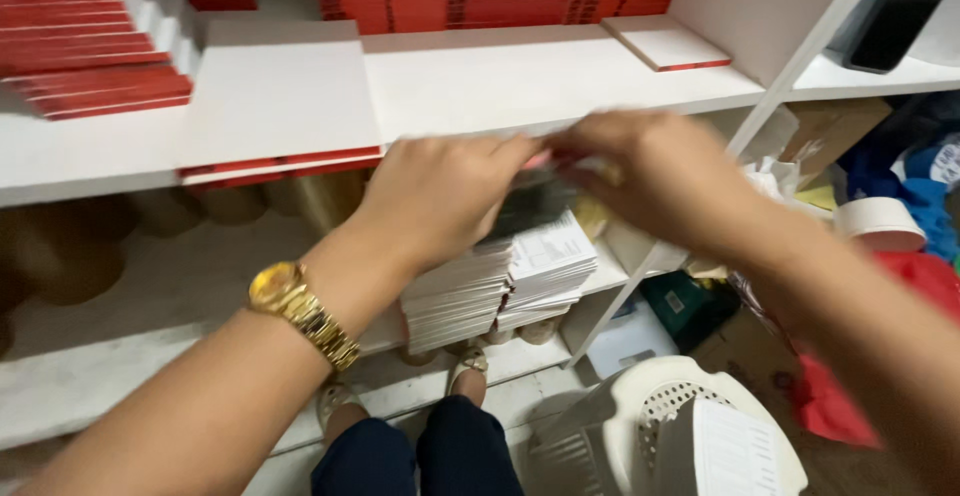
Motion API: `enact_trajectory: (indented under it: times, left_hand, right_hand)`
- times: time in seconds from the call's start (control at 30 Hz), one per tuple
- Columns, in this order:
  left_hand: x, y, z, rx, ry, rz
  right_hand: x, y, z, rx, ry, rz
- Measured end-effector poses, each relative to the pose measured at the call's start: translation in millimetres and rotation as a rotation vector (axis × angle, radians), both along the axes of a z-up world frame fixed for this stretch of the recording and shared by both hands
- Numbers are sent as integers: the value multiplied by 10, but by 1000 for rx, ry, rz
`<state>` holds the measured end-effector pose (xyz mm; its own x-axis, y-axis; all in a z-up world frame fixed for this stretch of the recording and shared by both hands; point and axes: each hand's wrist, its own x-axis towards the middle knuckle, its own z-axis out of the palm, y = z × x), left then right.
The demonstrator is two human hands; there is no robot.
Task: The person repeatedly picks up stacks of red and white books from a lower shelf and places them onto a higher shelf, arranging them into neat piles. The person continues this process, moving books from one location to another within the shelving unit.
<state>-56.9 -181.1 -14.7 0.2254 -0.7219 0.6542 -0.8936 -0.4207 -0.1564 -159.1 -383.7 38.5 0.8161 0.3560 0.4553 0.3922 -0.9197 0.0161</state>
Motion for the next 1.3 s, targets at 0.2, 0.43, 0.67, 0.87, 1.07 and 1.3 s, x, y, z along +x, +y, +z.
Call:
enact_trajectory:
  times: [0.2, 0.43, 0.67, 0.87, 1.07, 1.3]
  left_hand:
    - [84, -798, 653, -149, 70, -116]
    - [684, -2152, 532, -347, -308, -2]
    - [951, -2798, -141, -50, 30, 57]
    - [1195, -3084, 23, 22, 369, 68]
    - [1382, -3193, -49, -9, 576, -13]
    - [1208, -3073, 181, 26, 812, 56]
  right_hand:
    - [71, -904, 481, -296, -301, -131]
    - [471, -1814, 361, -326, -740, -69]
    - [857, -2588, -590, 3, -498, -478]
    - [1145, -2952, -649, 82, -300, -512]
    - [1295, -3067, -749, 8, -174, -465]
    - [1311, -3129, -746, -73, -293, -574]
